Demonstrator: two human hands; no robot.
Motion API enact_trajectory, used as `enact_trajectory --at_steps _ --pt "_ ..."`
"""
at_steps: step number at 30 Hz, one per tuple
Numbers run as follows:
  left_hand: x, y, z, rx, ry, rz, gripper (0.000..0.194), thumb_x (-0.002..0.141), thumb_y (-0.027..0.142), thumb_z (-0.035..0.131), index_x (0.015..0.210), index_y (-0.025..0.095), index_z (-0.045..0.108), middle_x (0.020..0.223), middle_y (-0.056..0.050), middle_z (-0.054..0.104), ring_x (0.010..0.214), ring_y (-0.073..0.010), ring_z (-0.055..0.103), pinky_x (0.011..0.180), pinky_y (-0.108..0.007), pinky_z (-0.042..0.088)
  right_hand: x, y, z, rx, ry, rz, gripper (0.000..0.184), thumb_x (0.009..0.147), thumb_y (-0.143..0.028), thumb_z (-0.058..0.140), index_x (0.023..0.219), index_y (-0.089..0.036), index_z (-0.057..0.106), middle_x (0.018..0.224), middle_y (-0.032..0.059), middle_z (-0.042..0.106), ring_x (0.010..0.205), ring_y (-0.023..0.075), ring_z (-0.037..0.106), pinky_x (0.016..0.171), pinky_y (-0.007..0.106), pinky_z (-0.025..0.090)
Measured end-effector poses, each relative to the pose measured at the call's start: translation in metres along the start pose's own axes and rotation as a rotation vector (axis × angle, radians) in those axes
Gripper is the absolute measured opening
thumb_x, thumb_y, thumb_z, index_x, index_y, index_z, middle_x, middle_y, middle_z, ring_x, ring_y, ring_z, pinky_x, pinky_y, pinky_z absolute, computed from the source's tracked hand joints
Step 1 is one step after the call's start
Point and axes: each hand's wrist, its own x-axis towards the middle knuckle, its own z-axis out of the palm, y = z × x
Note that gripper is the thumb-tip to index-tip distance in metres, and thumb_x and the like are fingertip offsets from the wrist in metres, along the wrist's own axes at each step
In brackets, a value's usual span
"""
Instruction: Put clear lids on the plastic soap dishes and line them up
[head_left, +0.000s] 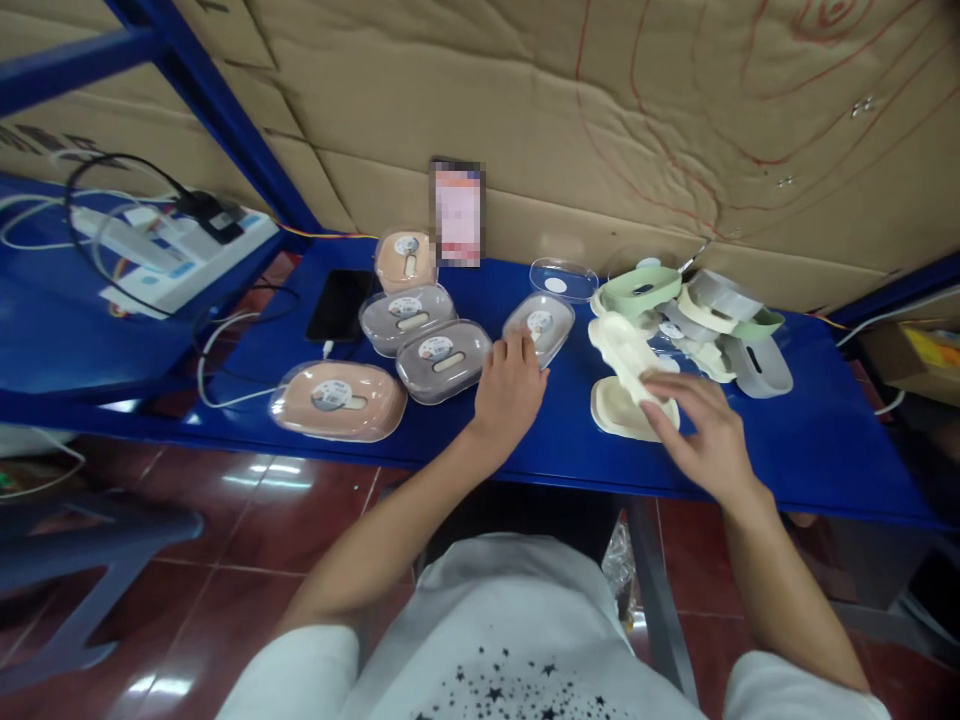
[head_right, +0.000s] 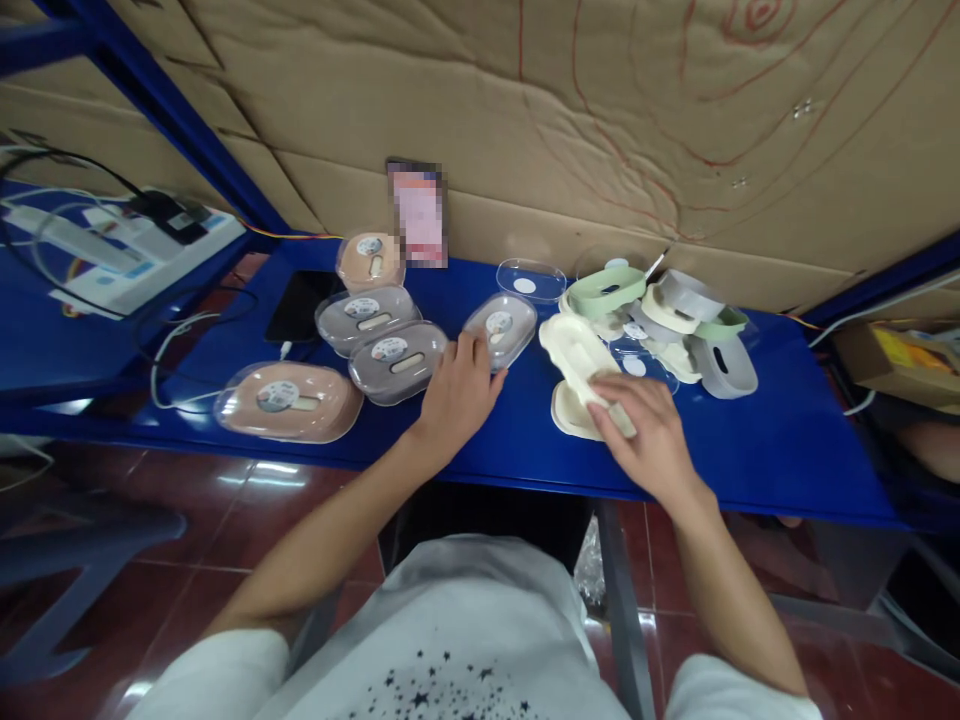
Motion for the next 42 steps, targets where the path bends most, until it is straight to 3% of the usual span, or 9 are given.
enact_trajectory --at_steps 5,9,15,21,26,30,33,36,42 --pt "-0.032 -0.009 -0.013 -0.207 0.034 0.17 0.059 0.112 0.016 0.034 0.171 0.017 0.028 0.151 -0.022 0.058 0.135 -0.0339 0.064 0.113 -0.053 0.055 -0.059 -0.033 0.013 -0.039 -0.143 -0.098 0.062 0.103 -0.024 0.066 0.16 -0.046 0.053 0.127 0.0003 0.081 0.116 0.0319 0.077 0.103 0.056 0.055" --pt "-0.085 -0.025 -0.024 -0.295 -0.114 0.441 0.046 0.113 0.033 0.051 0.159 0.029 0.05 0.17 -0.014 0.046 0.16 -0.0368 0.042 0.123 -0.058 0.048 -0.063 -0.043 0.035 0.002 -0.22 -0.167 0.06 0.107 -0.019 0.06 0.162 -0.043 0.052 0.13 0.0001 0.08 0.12 0.0268 0.076 0.107 0.052 0.054" --pt "-0.119 -0.052 -0.014 -0.123 -0.093 0.367 0.037 0.109 0.025 0.059 0.146 0.029 0.066 0.164 -0.013 0.057 0.159 -0.0426 0.044 0.12 -0.065 0.048 -0.011 -0.018 0.048 0.086 -0.3 -0.263 0.028 0.111 -0.034 0.06 0.135 -0.03 0.073 0.134 0.0056 0.078 0.131 0.0272 0.071 0.109 0.051 0.055" --pt "-0.117 -0.058 -0.012 -0.148 -0.037 0.305 0.038 0.106 0.027 0.064 0.144 0.031 0.068 0.153 -0.013 0.066 0.152 -0.0385 0.053 0.117 -0.06 0.052 0.063 0.025 0.054 -0.151 -0.229 -0.099 0.037 0.115 -0.038 0.045 0.14 -0.029 0.07 0.141 0.0089 0.075 0.135 0.0299 0.067 0.112 0.054 0.053" --pt "-0.109 -0.063 -0.014 -0.203 -0.007 0.26 0.05 0.102 0.036 0.073 0.15 0.027 0.06 0.154 -0.017 0.062 0.139 -0.037 0.062 0.112 -0.057 0.055 0.112 0.069 0.067 -0.272 -0.165 -0.003 0.041 0.111 -0.032 0.048 0.145 -0.015 0.065 0.157 0.02 0.063 0.149 0.0396 0.054 0.125 0.069 0.033" --pt "-0.107 -0.067 -0.013 -0.211 -0.074 0.246 0.057 0.098 0.036 0.079 0.15 0.028 0.059 0.167 -0.02 0.05 0.147 -0.0413 0.056 0.112 -0.06 0.053 0.13 0.086 0.059 -0.307 -0.117 0.059 0.041 0.111 -0.043 0.05 0.137 -0.02 0.071 0.136 0.0189 0.076 0.134 0.0402 0.066 0.122 0.072 0.035" --pt "-0.108 -0.069 -0.013 -0.251 -0.081 0.232 0.052 0.099 0.035 0.079 0.147 0.029 0.061 0.167 -0.019 0.05 0.148 -0.0404 0.056 0.114 -0.061 0.051 0.11 0.062 0.049 -0.299 -0.079 0.044 0.046 0.112 -0.047 0.048 0.145 -0.022 0.068 0.142 0.0175 0.074 0.131 0.0388 0.069 0.119 0.066 0.041" --pt "-0.112 -0.071 -0.015 -0.36 0.004 0.134 0.048 0.101 0.038 0.076 0.145 0.031 0.062 0.164 -0.015 0.054 0.146 -0.0364 0.058 0.117 -0.058 0.05 0.058 0.012 0.045 -0.269 -0.067 -0.014 0.048 0.111 -0.046 0.056 0.156 -0.032 0.059 0.148 0.0098 0.072 0.132 0.0353 0.069 0.118 0.06 0.043" --pt "-0.12 -0.07 -0.014 -0.315 0.081 -0.029 0.065 0.096 0.047 0.081 0.152 0.031 0.053 0.156 -0.015 0.06 0.141 -0.0386 0.061 0.116 -0.059 0.05 -0.027 -0.073 0.057 -0.121 -0.131 -0.1 0.088 0.106 -0.032 0.068 0.177 -0.044 0.016 0.14 0.0028 0.077 0.118 0.0314 0.075 0.107 0.053 0.05"
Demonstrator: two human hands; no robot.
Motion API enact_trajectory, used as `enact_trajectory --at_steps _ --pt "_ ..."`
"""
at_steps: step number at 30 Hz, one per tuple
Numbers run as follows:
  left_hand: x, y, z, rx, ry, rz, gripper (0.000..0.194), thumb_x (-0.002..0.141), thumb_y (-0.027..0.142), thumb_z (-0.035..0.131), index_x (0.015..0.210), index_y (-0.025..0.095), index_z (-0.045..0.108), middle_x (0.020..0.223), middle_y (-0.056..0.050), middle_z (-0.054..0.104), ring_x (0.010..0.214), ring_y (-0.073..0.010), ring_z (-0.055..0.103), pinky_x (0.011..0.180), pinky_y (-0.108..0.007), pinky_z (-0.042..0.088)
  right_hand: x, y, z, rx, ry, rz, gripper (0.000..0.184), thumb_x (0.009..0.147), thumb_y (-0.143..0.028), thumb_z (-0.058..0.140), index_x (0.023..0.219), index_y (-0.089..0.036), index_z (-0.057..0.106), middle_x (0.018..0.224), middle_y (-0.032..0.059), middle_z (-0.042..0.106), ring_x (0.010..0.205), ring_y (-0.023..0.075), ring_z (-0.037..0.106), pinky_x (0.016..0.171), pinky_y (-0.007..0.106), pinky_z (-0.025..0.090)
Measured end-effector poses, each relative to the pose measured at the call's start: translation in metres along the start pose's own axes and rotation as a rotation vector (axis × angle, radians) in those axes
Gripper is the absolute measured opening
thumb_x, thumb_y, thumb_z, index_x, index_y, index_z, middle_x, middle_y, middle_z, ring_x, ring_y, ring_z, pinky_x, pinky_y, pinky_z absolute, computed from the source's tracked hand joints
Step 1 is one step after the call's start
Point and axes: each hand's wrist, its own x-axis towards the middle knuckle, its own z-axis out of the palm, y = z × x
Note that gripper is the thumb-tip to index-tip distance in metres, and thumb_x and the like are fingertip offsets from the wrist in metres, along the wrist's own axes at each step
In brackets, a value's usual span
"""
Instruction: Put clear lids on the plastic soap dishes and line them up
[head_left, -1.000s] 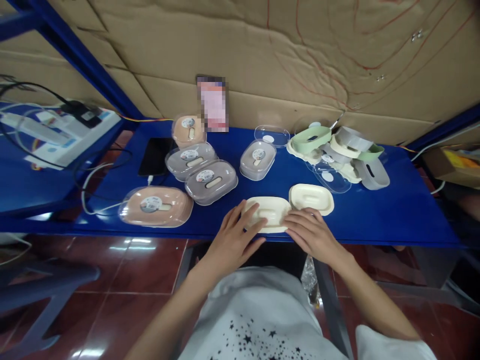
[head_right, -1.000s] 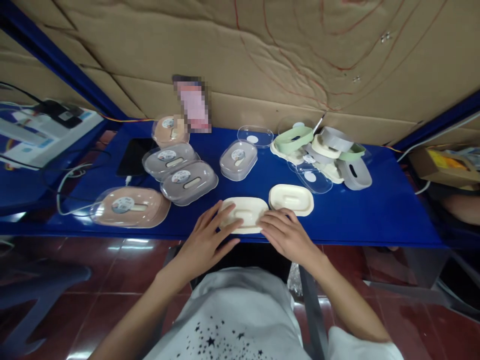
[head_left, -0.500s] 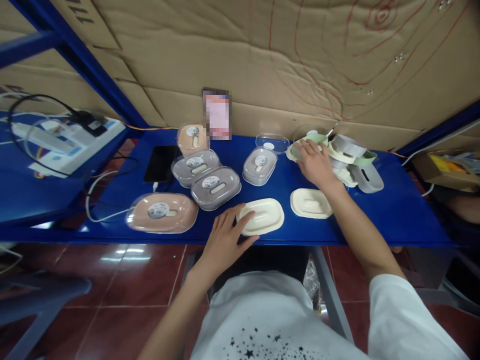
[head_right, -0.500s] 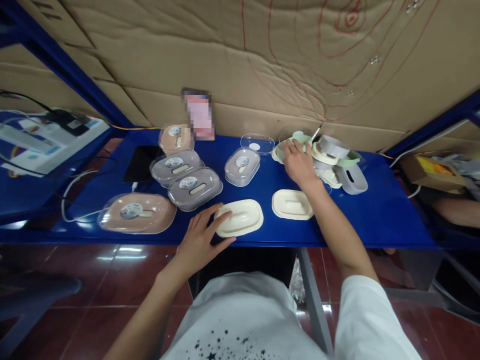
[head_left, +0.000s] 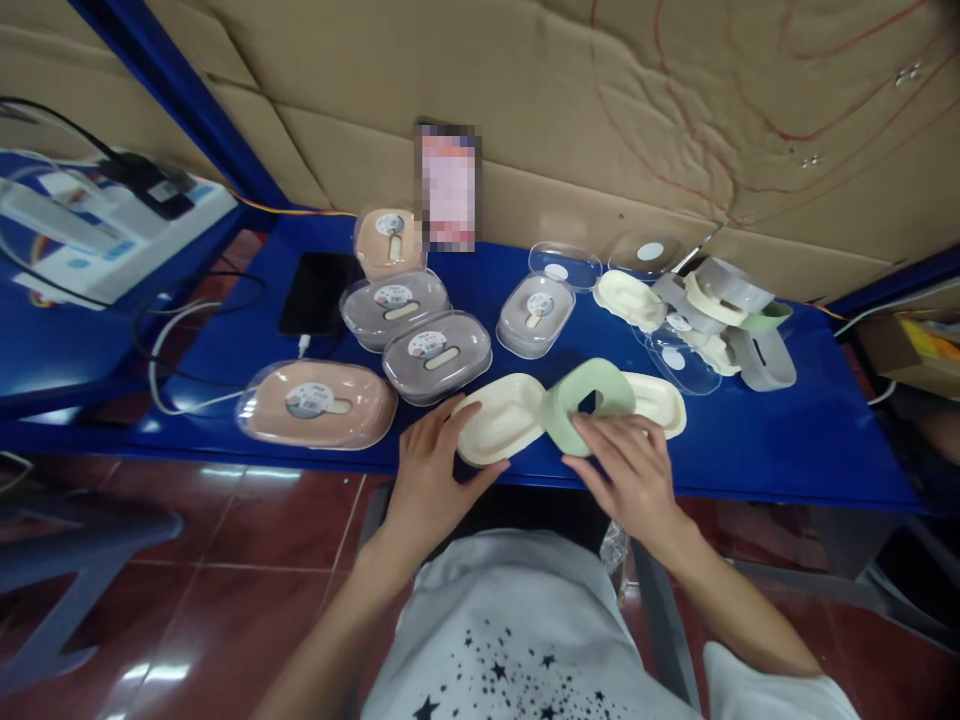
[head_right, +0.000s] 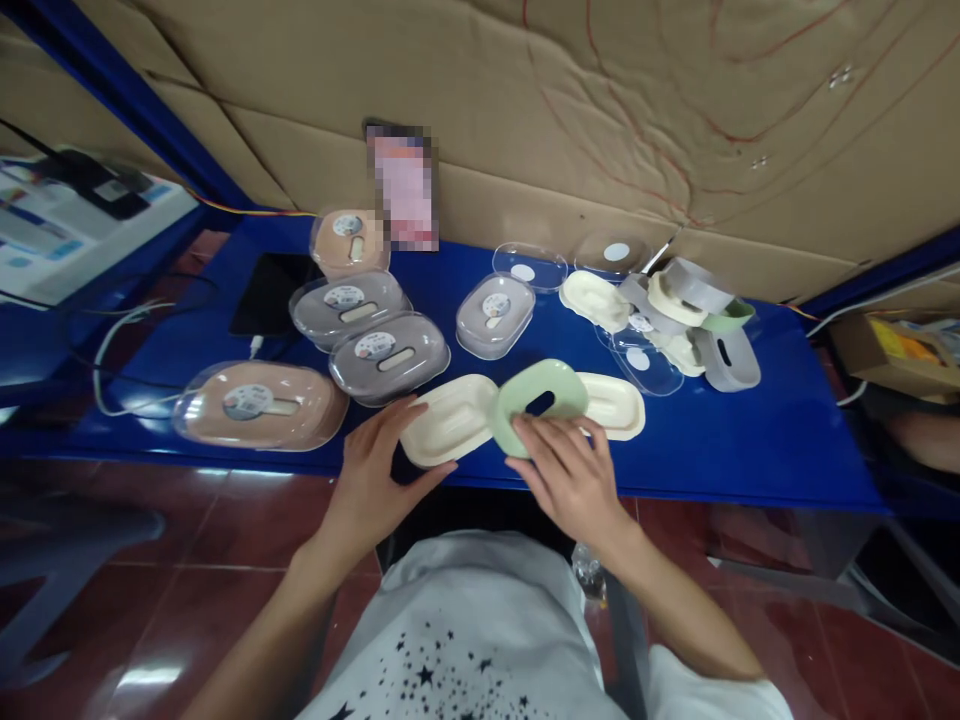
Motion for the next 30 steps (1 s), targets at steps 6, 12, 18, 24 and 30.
enact_trajectory --at_steps 6,12,18,24,30 --pt "-0.004 0.003 0.008 0.01 -0.084 0.091 0.093 0.1 0.055 0.074 0.173 0.029 0.023 0.168 -0.022 0.048 0.149 -0.0412 0.055 0.114 -0.058 0.052 0.018 -0.033 0.029 -0.002 -0.026 -0.097 0.068 0.109 -0.043 0.065 0.17 -0.026 0.041 0.131 0.0087 0.079 0.113 0.0286 0.073 0.108 0.048 0.049" --pt "-0.012 -0.002 -0.002 -0.007 -0.217 0.131 0.086 0.104 0.05 0.068 0.175 0.035 0.021 0.18 -0.02 0.028 0.154 -0.042 0.051 0.119 -0.061 0.05 0.03 -0.041 0.042 0.018 -0.14 -0.273 0.044 0.113 -0.024 0.055 0.155 -0.012 0.059 0.15 0.0116 0.07 0.137 0.0254 0.062 0.12 0.045 0.047" --pt "-0.014 0.0 -0.007 -0.001 -0.146 0.153 0.074 0.105 0.044 0.069 0.169 0.033 0.035 0.178 -0.02 0.032 0.161 -0.0418 0.043 0.122 -0.06 0.049 0.035 -0.025 0.026 0.184 -0.223 -0.39 0.048 0.112 -0.017 0.049 0.159 -0.017 0.056 0.152 0.0109 0.069 0.142 0.0236 0.063 0.117 0.044 0.053" --pt "-0.009 0.006 -0.01 0.079 -0.104 0.207 0.067 0.101 0.044 0.075 0.158 0.025 0.046 0.171 -0.025 0.043 0.152 -0.0446 0.052 0.115 -0.063 0.052 0.126 0.101 0.002 0.123 -0.081 -0.106 0.045 0.113 -0.025 0.042 0.151 -0.027 0.065 0.148 0.0086 0.072 0.14 0.0289 0.066 0.12 0.053 0.05" --pt "0.0 0.01 0.003 0.014 -0.052 0.172 0.061 0.093 0.045 0.084 0.142 0.023 0.054 0.155 -0.022 0.054 0.142 -0.0413 0.06 0.111 -0.058 0.057 0.212 0.179 0.04 -0.201 -0.341 0.03 0.043 0.104 -0.03 0.057 0.143 -0.017 0.069 0.154 0.016 0.067 0.142 0.038 0.06 0.116 0.059 0.047"
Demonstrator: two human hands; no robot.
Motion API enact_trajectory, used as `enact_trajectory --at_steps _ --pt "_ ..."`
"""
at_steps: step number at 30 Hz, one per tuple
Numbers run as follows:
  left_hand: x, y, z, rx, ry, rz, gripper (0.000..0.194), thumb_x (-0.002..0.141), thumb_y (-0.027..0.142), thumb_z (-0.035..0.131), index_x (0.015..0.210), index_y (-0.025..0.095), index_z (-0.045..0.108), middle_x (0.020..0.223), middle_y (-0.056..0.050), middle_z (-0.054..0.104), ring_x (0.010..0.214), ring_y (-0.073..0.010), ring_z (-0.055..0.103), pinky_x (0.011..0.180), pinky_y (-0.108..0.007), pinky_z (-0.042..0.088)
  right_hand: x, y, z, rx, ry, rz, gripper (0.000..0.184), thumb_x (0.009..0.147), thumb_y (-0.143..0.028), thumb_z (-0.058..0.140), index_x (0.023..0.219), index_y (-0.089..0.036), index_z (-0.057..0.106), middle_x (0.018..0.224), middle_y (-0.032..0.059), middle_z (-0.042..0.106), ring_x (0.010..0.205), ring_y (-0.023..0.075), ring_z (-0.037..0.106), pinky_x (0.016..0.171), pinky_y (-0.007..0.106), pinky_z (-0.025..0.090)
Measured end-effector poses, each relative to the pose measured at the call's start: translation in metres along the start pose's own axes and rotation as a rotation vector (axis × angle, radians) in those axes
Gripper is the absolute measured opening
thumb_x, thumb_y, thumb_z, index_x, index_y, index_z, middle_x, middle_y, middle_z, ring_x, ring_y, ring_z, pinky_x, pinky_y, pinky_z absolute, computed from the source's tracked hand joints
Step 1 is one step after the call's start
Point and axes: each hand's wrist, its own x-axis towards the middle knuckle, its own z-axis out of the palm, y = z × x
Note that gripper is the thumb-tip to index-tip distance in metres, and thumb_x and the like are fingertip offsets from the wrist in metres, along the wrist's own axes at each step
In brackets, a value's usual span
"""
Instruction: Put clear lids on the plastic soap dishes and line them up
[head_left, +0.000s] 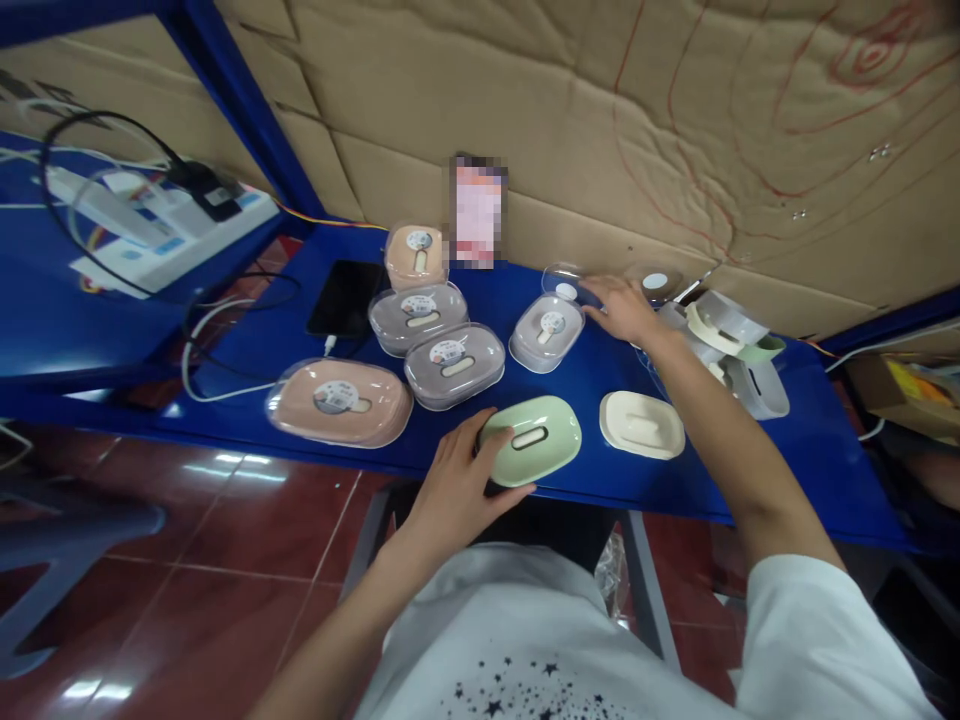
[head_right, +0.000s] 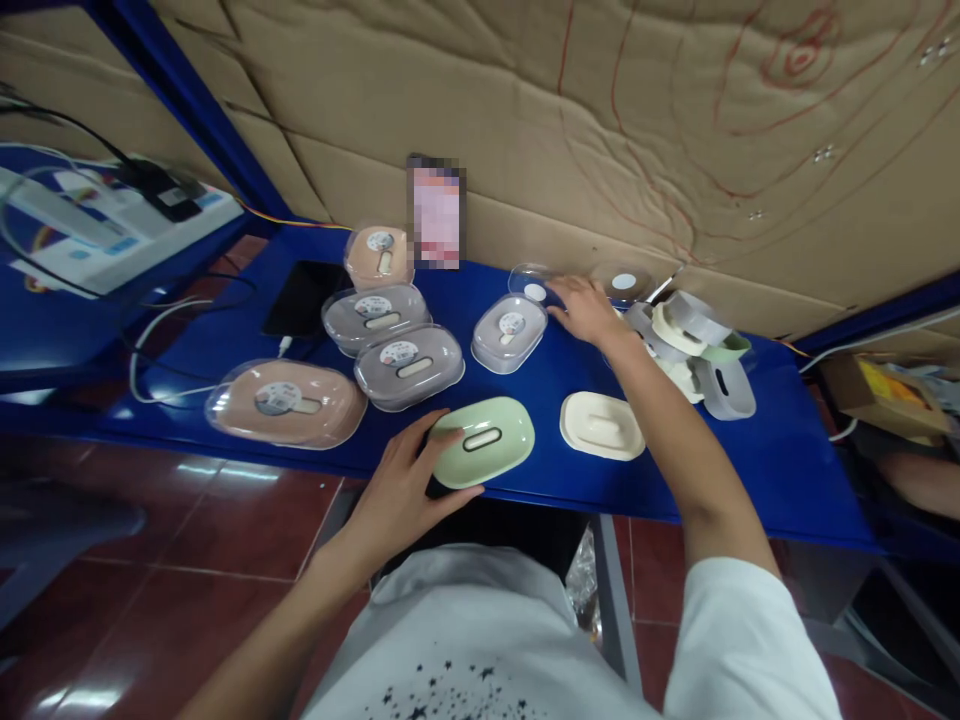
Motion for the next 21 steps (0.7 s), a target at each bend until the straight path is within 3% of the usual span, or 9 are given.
enact_trajectory --at_steps 2,5,11,13,15,16,18,21 --pt "0.003 0.0 0.001 -0.044 0.023 -0.034 0.061 0.092 0.044 0.086 0.139 0.024 0.054 0.151 -0.02 0.056 0.139 -0.0392 0.061 0.112 -0.056 0.056 0.007 -0.003 0.01 -0.007 -0.032 -0.003 0.032 0.105 -0.029 0.054 0.125 -0.019 0.077 0.135 0.0139 0.078 0.128 0.035 0.068 0.111 0.054 0.05" --pt "0.005 -0.001 -0.001 -0.063 0.029 -0.054 0.06 0.091 0.047 0.085 0.138 0.024 0.055 0.149 -0.019 0.056 0.138 -0.0392 0.061 0.114 -0.056 0.056 -0.003 -0.01 0.014 -0.003 0.016 0.031 0.034 0.109 -0.028 0.045 0.116 -0.018 0.077 0.122 0.0154 0.08 0.116 0.0331 0.071 0.109 0.053 0.048" --pt "0.004 0.002 0.004 -0.039 0.067 -0.099 0.06 0.093 0.046 0.083 0.141 0.027 0.053 0.15 -0.019 0.054 0.137 -0.0384 0.06 0.114 -0.057 0.053 -0.055 -0.029 -0.015 0.217 0.523 0.131 0.039 0.114 -0.043 0.035 0.109 -0.021 0.067 0.109 0.0115 0.071 0.106 0.0267 0.066 0.103 0.048 0.049" --pt "0.003 0.004 0.006 -0.004 0.08 -0.112 0.06 0.093 0.046 0.083 0.141 0.026 0.053 0.151 -0.02 0.054 0.138 -0.0396 0.059 0.112 -0.057 0.053 -0.075 -0.041 -0.026 0.344 0.627 0.2 0.045 0.116 -0.051 0.029 0.109 -0.025 0.064 0.103 0.0077 0.067 0.093 0.0229 0.064 0.093 0.043 0.052" --pt "0.003 0.005 0.008 0.035 0.077 -0.117 0.06 0.093 0.048 0.083 0.139 0.025 0.053 0.151 -0.021 0.055 0.14 -0.0408 0.059 0.11 -0.057 0.051 -0.091 -0.053 -0.034 0.631 0.718 0.311 0.046 0.112 -0.064 0.035 0.102 -0.028 0.062 0.089 0.0024 0.059 0.073 0.0191 0.055 0.074 0.037 0.051" --pt "0.004 0.006 0.009 0.048 0.074 -0.122 0.059 0.093 0.049 0.083 0.138 0.024 0.053 0.151 -0.022 0.055 0.141 -0.041 0.058 0.11 -0.057 0.05 -0.096 -0.058 -0.035 0.806 0.725 0.375 0.046 0.109 -0.069 0.043 0.097 -0.028 0.062 0.083 0.0001 0.054 0.067 0.0174 0.049 0.066 0.034 0.047" --pt "0.004 0.007 0.009 0.053 0.074 -0.143 0.058 0.094 0.05 0.082 0.137 0.024 0.052 0.15 -0.022 0.056 0.141 -0.0404 0.058 0.109 -0.056 0.049 -0.104 -0.065 -0.034 1.067 0.616 0.476 0.05 0.102 -0.076 0.052 0.09 -0.028 0.06 0.076 -0.0026 0.045 0.061 0.0148 0.04 0.056 0.03 0.04" --pt "0.006 0.008 0.009 0.038 0.06 -0.177 0.057 0.094 0.05 0.081 0.137 0.024 0.052 0.15 -0.021 0.055 0.142 -0.0391 0.057 0.109 -0.055 0.048 -0.111 -0.064 -0.024 1.137 0.374 0.529 0.053 0.098 -0.079 0.057 0.09 -0.027 0.064 0.072 -0.0034 0.045 0.058 0.0133 0.042 0.051 0.027 0.039"
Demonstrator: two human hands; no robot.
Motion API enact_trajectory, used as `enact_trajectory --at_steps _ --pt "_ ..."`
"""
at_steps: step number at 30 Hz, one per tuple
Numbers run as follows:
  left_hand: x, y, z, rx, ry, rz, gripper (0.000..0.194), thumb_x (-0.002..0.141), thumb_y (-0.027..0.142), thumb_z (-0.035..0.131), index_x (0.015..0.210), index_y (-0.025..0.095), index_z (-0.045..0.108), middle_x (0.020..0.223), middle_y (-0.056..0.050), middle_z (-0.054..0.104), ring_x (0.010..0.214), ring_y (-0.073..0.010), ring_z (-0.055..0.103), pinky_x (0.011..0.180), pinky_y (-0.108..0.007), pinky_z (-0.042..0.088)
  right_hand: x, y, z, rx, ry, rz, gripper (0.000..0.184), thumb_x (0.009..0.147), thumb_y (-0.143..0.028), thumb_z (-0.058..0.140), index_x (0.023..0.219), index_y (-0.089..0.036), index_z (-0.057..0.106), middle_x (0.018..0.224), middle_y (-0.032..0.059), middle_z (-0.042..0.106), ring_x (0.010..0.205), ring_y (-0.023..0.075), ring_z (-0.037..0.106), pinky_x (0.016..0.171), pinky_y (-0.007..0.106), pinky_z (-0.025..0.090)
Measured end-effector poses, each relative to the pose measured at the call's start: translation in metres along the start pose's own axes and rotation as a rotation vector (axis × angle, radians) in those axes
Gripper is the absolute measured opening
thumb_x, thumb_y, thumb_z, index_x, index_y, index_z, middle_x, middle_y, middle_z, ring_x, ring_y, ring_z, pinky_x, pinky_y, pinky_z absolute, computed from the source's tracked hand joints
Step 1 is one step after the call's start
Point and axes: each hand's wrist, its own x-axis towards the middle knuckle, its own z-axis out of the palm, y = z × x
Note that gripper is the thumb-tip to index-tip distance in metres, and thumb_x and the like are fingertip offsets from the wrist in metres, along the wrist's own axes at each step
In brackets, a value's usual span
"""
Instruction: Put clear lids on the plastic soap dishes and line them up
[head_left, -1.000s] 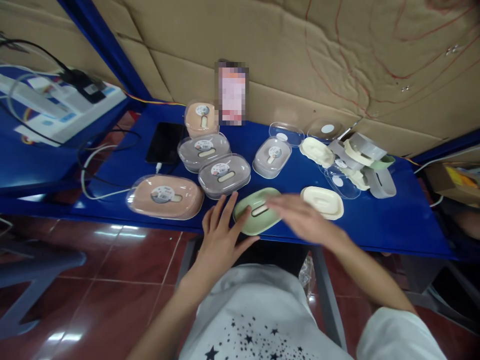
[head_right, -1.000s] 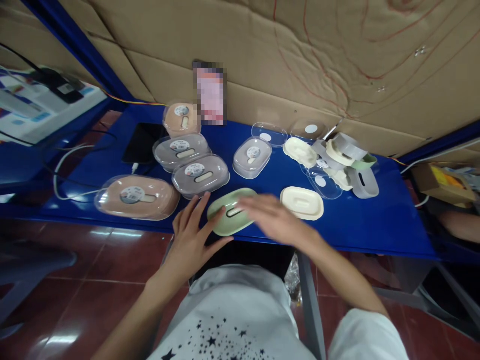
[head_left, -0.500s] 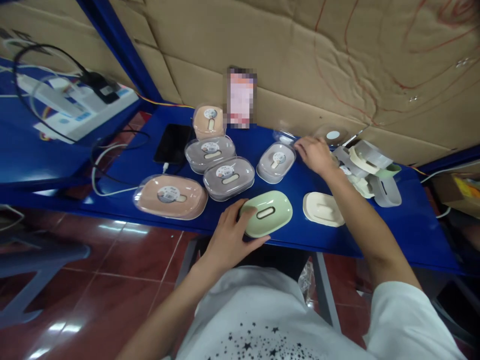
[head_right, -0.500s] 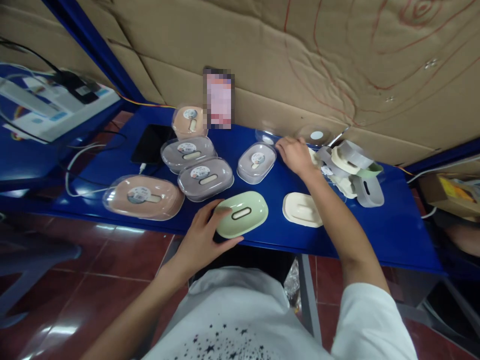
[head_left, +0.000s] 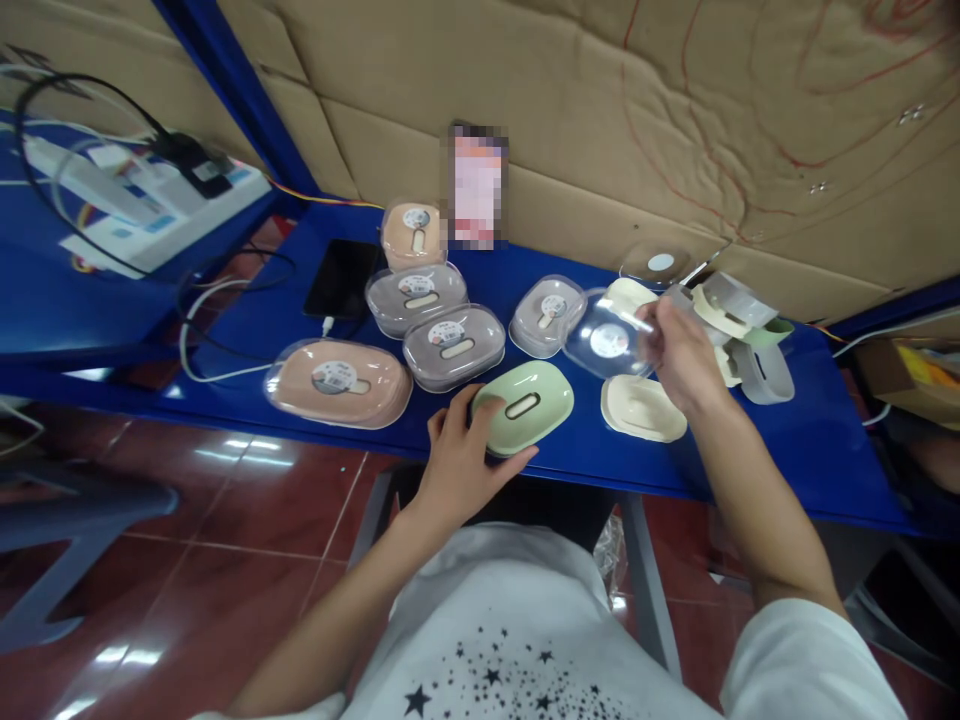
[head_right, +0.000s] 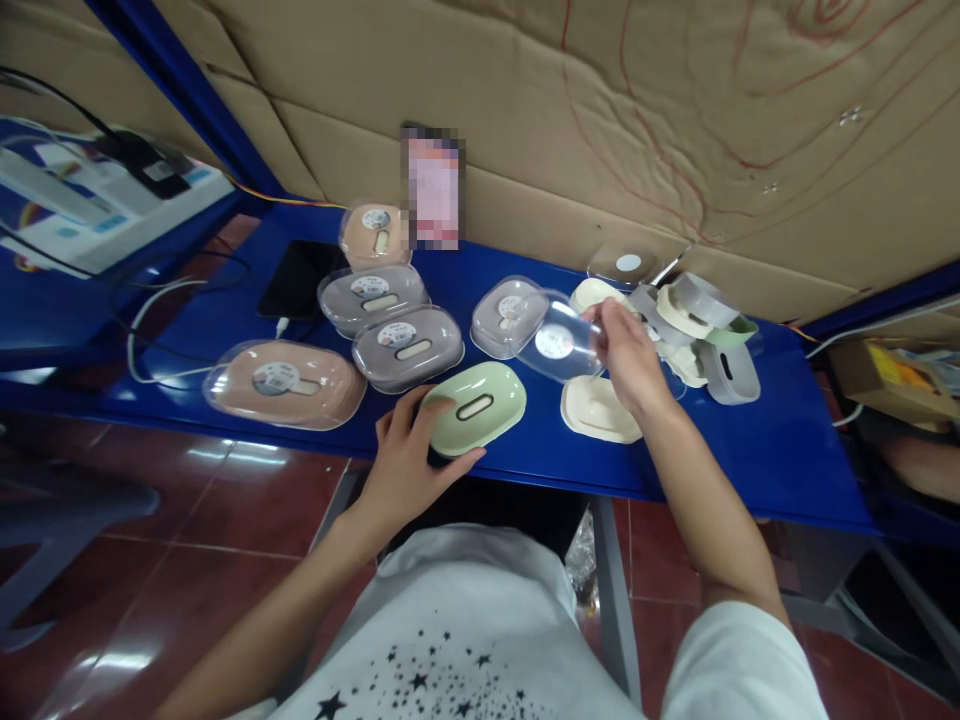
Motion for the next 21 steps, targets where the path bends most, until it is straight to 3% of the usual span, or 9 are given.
enact_trajectory --at_steps 3,6,8,10,11,15,17,21 --pt "0.0 -0.002 -0.003 -0.011 -0.055 0.027 0.056 0.094 0.045 0.081 0.137 0.024 0.052 0.155 -0.021 0.052 0.146 -0.0394 0.054 0.112 -0.054 0.046 0.0 0.022 -0.008 -0.297 -0.053 -0.079 0.052 0.104 -0.075 0.048 0.102 -0.028 0.068 0.078 -0.0004 0.059 0.062 0.0167 0.055 0.056 0.031 0.051" --pt "0.001 -0.004 -0.008 -0.043 -0.14 0.073 0.061 0.093 0.041 0.082 0.142 0.026 0.05 0.158 -0.02 0.052 0.149 -0.0391 0.052 0.116 -0.055 0.042 -0.002 0.039 -0.019 -0.504 -0.012 -0.18 0.053 0.107 -0.072 0.042 0.114 -0.026 0.069 0.101 0.0071 0.072 0.087 0.0251 0.07 0.08 0.045 0.063" --pt "0.003 -0.005 -0.011 -0.058 -0.19 0.079 0.066 0.09 0.039 0.084 0.145 0.027 0.049 0.158 -0.018 0.053 0.148 -0.0386 0.052 0.117 -0.055 0.041 -0.011 0.039 -0.021 -0.55 0.032 -0.24 0.053 0.106 -0.069 0.048 0.125 -0.025 0.069 0.124 0.014 0.072 0.116 0.0333 0.07 0.103 0.059 0.059" --pt "0.007 -0.005 -0.014 -0.065 -0.227 0.063 0.07 0.088 0.037 0.085 0.147 0.028 0.048 0.158 -0.016 0.053 0.146 -0.0385 0.053 0.117 -0.056 0.04 -0.027 0.031 -0.017 -0.629 0.01 -0.376 0.05 0.108 -0.061 0.051 0.141 -0.027 0.066 0.146 0.0165 0.065 0.142 0.0374 0.059 0.121 0.066 0.046" --pt "0.009 -0.005 -0.014 -0.069 -0.243 0.056 0.072 0.087 0.037 0.086 0.147 0.028 0.048 0.158 -0.015 0.054 0.145 -0.0385 0.053 0.117 -0.057 0.04 -0.037 0.026 -0.013 -0.667 -0.078 -0.469 0.05 0.109 -0.057 0.051 0.15 -0.029 0.061 0.154 0.0156 0.061 0.15 0.0371 0.054 0.126 0.066 0.041" --pt "0.016 -0.006 -0.013 -0.072 -0.285 0.062 0.077 0.086 0.043 0.087 0.15 0.028 0.047 0.155 -0.015 0.054 0.142 -0.0397 0.054 0.114 -0.058 0.041 -0.069 0.011 0.014 -0.716 -0.67 -0.749 0.075 0.105 -0.056 0.065 0.171 -0.034 0.038 0.176 0.011 0.042 0.164 0.035 0.038 0.132 0.064 0.038" --pt "0.017 -0.006 -0.012 -0.063 -0.292 0.072 0.075 0.089 0.046 0.084 0.151 0.027 0.047 0.156 -0.017 0.053 0.143 -0.0401 0.053 0.113 -0.058 0.042 -0.074 0.012 0.025 -0.708 -0.755 -0.786 0.078 0.102 -0.055 0.07 0.171 -0.034 0.038 0.179 0.0109 0.036 0.166 0.0348 0.034 0.131 0.064 0.04" --pt "0.017 -0.007 -0.01 -0.047 -0.282 0.08 0.069 0.092 0.048 0.081 0.148 0.024 0.05 0.157 -0.019 0.05 0.145 -0.0414 0.05 0.114 -0.059 0.042 -0.066 0.02 0.03 -0.659 -0.743 -0.799 0.069 0.101 -0.047 0.074 0.164 -0.034 0.051 0.177 0.0094 0.039 0.163 0.0332 0.039 0.126 0.06 0.05"
